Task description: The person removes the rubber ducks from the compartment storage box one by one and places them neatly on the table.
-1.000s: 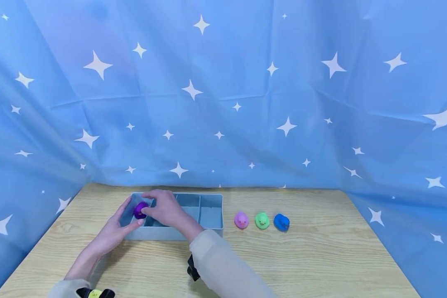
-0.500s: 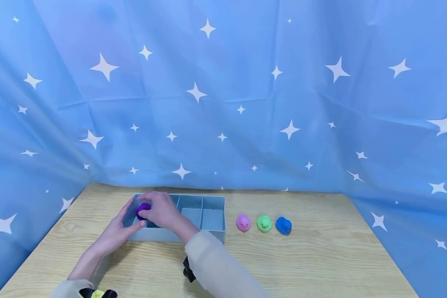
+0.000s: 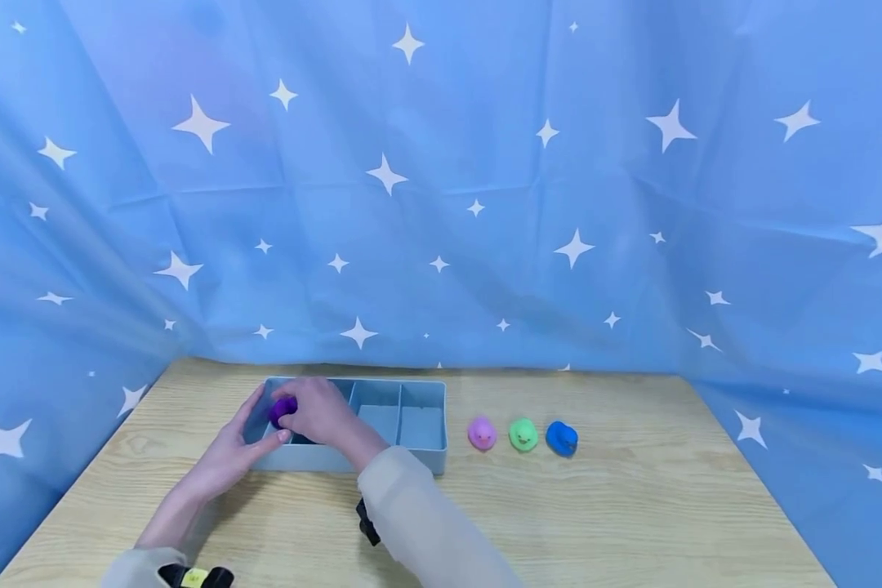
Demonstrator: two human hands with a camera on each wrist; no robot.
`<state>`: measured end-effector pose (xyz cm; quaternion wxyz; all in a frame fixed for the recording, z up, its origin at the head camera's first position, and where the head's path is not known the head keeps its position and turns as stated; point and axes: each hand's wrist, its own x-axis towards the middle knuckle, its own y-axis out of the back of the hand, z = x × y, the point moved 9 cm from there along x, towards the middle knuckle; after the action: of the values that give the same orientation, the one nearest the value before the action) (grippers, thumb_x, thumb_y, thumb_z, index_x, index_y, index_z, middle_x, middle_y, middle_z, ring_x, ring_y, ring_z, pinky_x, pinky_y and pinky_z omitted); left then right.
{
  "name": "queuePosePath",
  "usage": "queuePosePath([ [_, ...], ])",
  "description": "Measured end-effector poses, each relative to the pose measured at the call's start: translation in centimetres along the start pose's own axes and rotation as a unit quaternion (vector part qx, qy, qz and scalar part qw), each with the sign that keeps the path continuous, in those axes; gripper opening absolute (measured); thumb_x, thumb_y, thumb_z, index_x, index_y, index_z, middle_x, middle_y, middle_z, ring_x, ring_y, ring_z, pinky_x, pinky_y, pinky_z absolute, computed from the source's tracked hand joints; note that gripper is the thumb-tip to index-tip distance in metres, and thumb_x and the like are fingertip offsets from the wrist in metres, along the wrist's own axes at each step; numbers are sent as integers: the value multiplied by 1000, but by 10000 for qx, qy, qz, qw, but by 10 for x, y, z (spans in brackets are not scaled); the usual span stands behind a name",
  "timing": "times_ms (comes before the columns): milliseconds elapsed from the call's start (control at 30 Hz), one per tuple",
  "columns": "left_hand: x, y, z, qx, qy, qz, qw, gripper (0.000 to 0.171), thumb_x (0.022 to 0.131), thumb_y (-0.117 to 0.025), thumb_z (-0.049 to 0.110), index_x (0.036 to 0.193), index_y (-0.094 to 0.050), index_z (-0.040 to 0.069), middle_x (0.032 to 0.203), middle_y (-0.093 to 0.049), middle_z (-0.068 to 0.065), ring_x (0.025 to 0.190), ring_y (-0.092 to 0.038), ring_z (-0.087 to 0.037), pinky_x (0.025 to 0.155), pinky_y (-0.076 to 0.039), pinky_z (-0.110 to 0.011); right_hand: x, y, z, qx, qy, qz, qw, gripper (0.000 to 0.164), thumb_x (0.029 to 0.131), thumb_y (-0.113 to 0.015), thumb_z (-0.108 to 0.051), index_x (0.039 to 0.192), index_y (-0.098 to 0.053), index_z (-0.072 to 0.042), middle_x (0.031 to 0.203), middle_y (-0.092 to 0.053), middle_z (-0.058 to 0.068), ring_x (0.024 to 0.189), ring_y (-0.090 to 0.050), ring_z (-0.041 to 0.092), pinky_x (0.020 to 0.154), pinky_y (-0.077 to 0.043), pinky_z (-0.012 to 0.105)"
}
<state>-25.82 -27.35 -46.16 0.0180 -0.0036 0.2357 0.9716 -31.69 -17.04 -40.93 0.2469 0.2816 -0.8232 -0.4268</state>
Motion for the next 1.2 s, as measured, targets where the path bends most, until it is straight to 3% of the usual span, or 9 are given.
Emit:
queuePosePath([
  [333,1,5,-1,-10,104,28,9999,102,99,-69,41,166,2,12,168,-6,-27,149,-18,-53,115,-21,-70,12,-4,2,35,-163,-323,9993,35,93,-79,-21,128,-74,-16,119,-73,-7,114,-63,9,94,-49,21],
  [567,1,4,-4,-81,131,-19,9999,102,99,-69,39,166,3,12,168,-6,-28,143,-35,-52,114,-28,-68,14,-6,-1,-288,-4,-497,9983,32,94,-78,-21,126,-75,-17,118,-74,-8,111,-64,8,92,-49,21],
  [767,2,3,-4,-110,96,-32,9999,102,99,-70,39,166,3,13,169,-5,-26,146,-30,-52,114,-27,-68,16,-8,-5,-587,149,-701,9957,28,96,-75,-19,124,-76,-17,115,-74,-7,104,-65,8,88,-51,21],
  [1067,1,-2,-1,-263,53,-101,9996,102,99,-71,37,166,3,13,169,-4,-25,146,-31,-49,115,-29,-65,20,-13,-2,-1119,40,-631,9917,25,97,-75,-22,122,-77,-18,109,-74,-7,95,-64,9,80,-50,21],
  [1200,1,-1,-2,-259,68,-89,9996,102,99,-71,36,166,2,14,169,-6,-24,141,-40,-48,113,-36,-62,23,-16,1,-1079,39,-659,9920,27,97,-75,-23,123,-76,-18,109,-74,-7,92,-63,8,79,-50,20],
])
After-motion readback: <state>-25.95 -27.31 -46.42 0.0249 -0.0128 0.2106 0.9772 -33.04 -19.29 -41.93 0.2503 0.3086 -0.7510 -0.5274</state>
